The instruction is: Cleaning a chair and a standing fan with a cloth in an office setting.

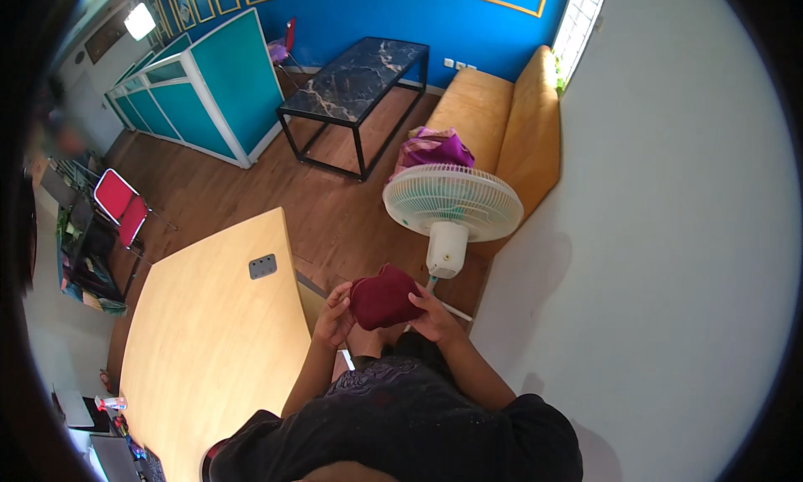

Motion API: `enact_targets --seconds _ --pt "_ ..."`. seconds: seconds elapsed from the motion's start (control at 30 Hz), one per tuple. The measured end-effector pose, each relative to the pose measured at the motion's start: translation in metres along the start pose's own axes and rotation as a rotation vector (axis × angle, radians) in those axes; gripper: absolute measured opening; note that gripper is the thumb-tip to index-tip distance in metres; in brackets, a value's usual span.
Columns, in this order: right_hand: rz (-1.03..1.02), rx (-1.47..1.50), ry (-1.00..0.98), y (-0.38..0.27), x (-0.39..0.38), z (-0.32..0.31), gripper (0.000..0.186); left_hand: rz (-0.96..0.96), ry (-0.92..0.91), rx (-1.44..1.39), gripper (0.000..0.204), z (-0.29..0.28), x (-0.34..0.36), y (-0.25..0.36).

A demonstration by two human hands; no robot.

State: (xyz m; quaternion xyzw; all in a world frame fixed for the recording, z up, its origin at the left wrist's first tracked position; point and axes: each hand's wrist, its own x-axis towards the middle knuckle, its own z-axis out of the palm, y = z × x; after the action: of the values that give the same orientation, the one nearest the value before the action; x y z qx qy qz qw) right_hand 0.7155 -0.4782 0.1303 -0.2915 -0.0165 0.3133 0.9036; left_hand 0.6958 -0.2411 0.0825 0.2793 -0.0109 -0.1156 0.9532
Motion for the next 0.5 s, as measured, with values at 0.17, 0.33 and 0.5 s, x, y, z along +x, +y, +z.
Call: enact_targets --seconds 0.17,0.33,0.5 --pt "0.097 0.033 -0.067 -0.008 0.028 0.004 0.061 0.074 0.03 -0.019 0.033 -0.013 -0.008 0.001" --pt "0.234 0.035 -0.133 -0.011 0.049 0.006 0.066 0.191 0.127 -0.009 0.046 -0.002 -0.014 0.0" --pt "0.286 -0.05 -0.091 -0.015 0.058 -0.015 0.066 0.166 0.193 -0.006 0.047 -0.004 0.004 0.004"
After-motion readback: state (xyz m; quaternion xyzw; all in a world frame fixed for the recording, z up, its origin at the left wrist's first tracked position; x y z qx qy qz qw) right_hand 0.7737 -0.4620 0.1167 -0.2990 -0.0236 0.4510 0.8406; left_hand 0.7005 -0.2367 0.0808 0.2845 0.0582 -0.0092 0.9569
